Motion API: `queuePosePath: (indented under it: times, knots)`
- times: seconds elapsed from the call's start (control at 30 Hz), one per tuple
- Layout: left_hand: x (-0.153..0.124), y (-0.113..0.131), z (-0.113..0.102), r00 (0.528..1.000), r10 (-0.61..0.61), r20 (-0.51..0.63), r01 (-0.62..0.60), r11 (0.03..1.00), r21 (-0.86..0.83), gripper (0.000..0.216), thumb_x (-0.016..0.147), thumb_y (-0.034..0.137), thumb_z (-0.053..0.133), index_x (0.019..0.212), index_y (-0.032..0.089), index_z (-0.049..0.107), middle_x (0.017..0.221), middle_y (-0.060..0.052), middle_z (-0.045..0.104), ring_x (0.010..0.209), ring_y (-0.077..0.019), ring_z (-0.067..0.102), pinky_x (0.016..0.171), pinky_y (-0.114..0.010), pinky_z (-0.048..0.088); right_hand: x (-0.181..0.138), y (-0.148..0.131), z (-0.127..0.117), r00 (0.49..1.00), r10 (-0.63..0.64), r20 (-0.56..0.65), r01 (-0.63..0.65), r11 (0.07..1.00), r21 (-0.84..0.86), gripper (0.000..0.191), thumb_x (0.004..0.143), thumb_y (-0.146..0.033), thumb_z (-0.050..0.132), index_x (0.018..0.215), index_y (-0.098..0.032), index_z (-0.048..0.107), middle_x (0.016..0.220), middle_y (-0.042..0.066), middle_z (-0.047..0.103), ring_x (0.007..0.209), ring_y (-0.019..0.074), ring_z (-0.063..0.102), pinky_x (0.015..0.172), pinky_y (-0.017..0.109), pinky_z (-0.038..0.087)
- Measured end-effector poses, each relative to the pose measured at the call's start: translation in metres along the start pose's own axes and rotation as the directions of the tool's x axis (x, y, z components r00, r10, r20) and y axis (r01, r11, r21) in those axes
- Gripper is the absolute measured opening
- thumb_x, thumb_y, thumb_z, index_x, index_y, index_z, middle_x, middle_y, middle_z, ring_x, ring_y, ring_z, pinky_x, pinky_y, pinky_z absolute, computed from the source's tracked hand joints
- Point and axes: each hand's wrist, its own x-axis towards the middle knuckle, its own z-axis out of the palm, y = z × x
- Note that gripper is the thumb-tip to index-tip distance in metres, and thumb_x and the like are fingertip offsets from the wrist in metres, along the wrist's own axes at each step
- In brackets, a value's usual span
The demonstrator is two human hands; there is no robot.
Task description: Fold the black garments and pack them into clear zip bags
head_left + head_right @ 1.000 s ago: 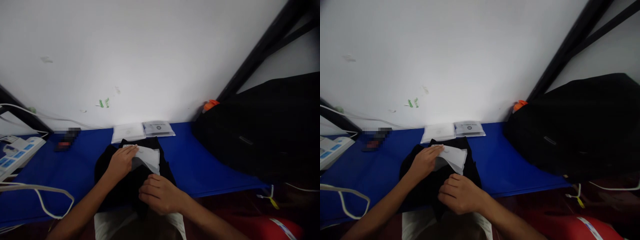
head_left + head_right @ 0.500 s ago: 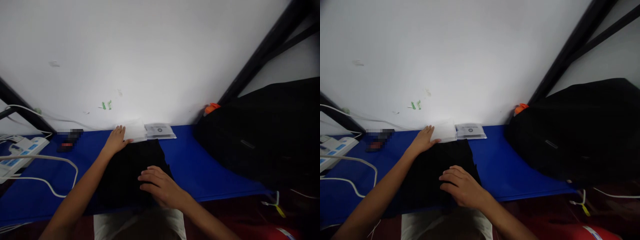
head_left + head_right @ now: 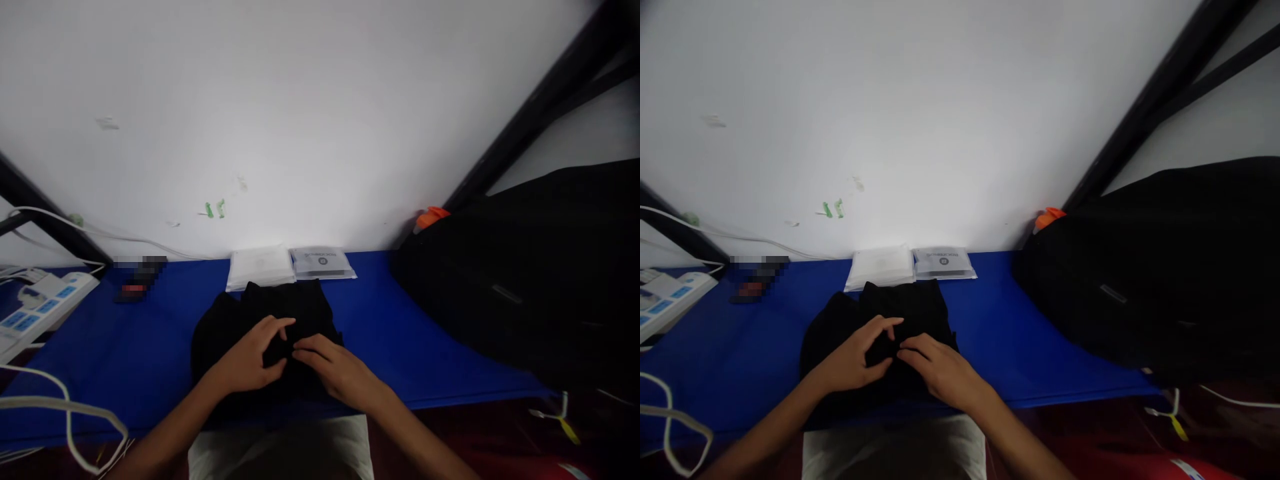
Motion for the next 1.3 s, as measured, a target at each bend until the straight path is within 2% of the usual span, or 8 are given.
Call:
queuePosePath:
  times: [0.33,0.53,0.67,0.77,0.9,1.0,1.1,1.3]
  knots:
    - [-0.033,-0.020,-0.022,0.973,-0.185,-0.137,0.221,0.918,0.329,0.061,0.076,0.042,0.073,0.132,0.028,0.053,0.129,-0.009,0.055,0.120,-0.0321,0.049,0.103,-0.053,0.041,-0.006,0.018,-0.010,0.991,-0.017,-0.131,0.022,0.999,0.032,0.060,0.073,0.008,0.036,0.125,-0.019,0.053,0.098,0.008,0.059,0.093,0.0202,0.054,0.078,0.035,0.052]
    - [-0.044,-0.042,-0.040,0.916,-0.259,-0.306,0.354,0.882,0.312,0.021,0.080,0.015,0.051,0.097,0.021,0.063,0.101,-0.006,0.063,0.098,-0.0231,0.059,0.085,-0.037,0.050,-0.005,0.035,-0.016,0.929,-0.100,-0.355,0.087,0.995,-0.052,0.045,0.078,0.002,0.038,0.114,-0.019,0.056,0.097,0.009,0.059,0.099,0.0236,0.055,0.082,0.041,0.051]
    - [-0.059,-0.053,-0.063,0.791,-0.322,-0.520,0.587,0.640,0.496,0.031,0.087,0.023,0.045,0.114,0.016,0.058,0.103,-0.012,0.064,0.096,-0.0286,0.060,0.082,-0.042,0.049,-0.012,0.053,-0.015,0.926,0.033,-0.376,-0.011,0.998,0.061,0.035,0.084,-0.003,0.038,0.106,-0.022,0.059,0.094,0.008,0.062,0.095,0.0234,0.057,0.079,0.041,0.051]
    - [-0.061,-0.046,-0.063,0.768,-0.211,-0.604,0.612,0.521,0.595,0.035,0.090,0.022,0.040,0.118,0.012,0.058,0.109,-0.017,0.063,0.097,-0.0325,0.059,0.082,-0.047,0.048,-0.014,0.062,-0.013,0.928,0.201,-0.315,-0.129,0.964,0.234,0.028,0.090,-0.008,0.035,0.092,-0.022,0.060,0.084,0.005,0.064,0.083,0.0204,0.060,0.074,0.037,0.051]
    - [-0.049,-0.030,-0.044,0.891,-0.033,-0.453,0.316,0.761,0.567,0.028,0.094,0.031,0.047,0.116,0.019,0.059,0.112,-0.012,0.062,0.105,-0.0274,0.058,0.092,-0.044,0.048,-0.011,0.060,-0.018,0.923,0.293,-0.249,-0.221,0.935,0.277,0.015,0.095,-0.024,0.046,0.102,-0.022,0.060,0.097,0.007,0.065,0.093,0.0213,0.061,0.084,0.040,0.050]
    - [-0.037,-0.031,-0.032,0.984,-0.002,-0.178,0.088,0.875,0.476,0.036,0.089,0.037,0.062,0.122,0.024,0.058,0.125,-0.009,0.058,0.116,-0.0260,0.054,0.099,-0.042,0.046,-0.009,0.053,-0.024,0.966,0.253,-0.043,-0.240,0.949,0.204,0.044,0.086,-0.033,0.065,0.127,-0.022,0.052,0.126,0.012,0.056,0.120,0.0263,0.051,0.103,0.047,0.042]
    - [-0.030,-0.040,-0.030,0.998,-0.028,-0.053,0.047,0.912,0.407,0.031,0.088,0.036,0.064,0.117,0.026,0.062,0.127,-0.007,0.058,0.119,-0.0249,0.053,0.102,-0.043,0.045,-0.007,0.050,-0.025,0.959,0.274,0.077,-0.283,0.945,0.162,0.059,0.082,-0.033,0.070,0.135,-0.022,0.046,0.137,0.013,0.049,0.130,0.0285,0.043,0.109,0.052,0.035]
    - [-0.013,-0.050,-0.046,0.995,-0.082,-0.058,0.099,0.895,0.436,0.019,0.096,0.030,0.049,0.107,0.023,0.064,0.109,-0.004,0.067,0.104,-0.0198,0.061,0.094,-0.035,0.048,0.004,0.064,-0.017,0.937,0.344,-0.064,-0.326,0.925,0.192,0.061,0.081,-0.011,0.059,0.138,-0.023,0.043,0.125,0.010,0.057,0.113,0.0239,0.054,0.101,0.049,0.043]
